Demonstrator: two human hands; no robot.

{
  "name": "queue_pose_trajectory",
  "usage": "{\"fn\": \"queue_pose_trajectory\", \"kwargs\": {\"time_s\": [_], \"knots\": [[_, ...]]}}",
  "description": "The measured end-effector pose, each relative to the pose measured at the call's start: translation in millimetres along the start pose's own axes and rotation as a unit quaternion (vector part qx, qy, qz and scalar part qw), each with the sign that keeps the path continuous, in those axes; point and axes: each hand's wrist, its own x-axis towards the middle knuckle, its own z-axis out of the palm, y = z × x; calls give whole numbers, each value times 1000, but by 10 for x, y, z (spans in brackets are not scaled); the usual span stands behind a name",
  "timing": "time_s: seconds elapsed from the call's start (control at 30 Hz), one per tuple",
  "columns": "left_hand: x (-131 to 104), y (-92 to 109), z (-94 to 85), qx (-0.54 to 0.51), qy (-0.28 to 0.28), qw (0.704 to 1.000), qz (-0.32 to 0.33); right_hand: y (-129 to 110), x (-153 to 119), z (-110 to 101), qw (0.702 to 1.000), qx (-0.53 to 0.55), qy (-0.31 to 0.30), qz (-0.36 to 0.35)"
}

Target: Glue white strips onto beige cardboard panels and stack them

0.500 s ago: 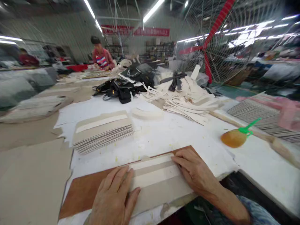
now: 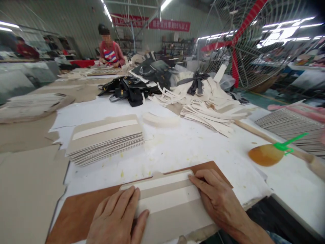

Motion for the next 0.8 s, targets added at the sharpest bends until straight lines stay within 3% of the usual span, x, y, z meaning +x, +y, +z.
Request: {"fn": "queue_pose_trajectory", "kwargs": {"time_s": [0.5, 0.8], "knots": [[-103, -53, 63, -1, -20, 1000, 24, -32, -14, -7, 1000, -14, -5, 16], [33, 18, 23, -5, 23, 1000, 14, -30, 25, -5, 1000, -17, 5, 12]]}}
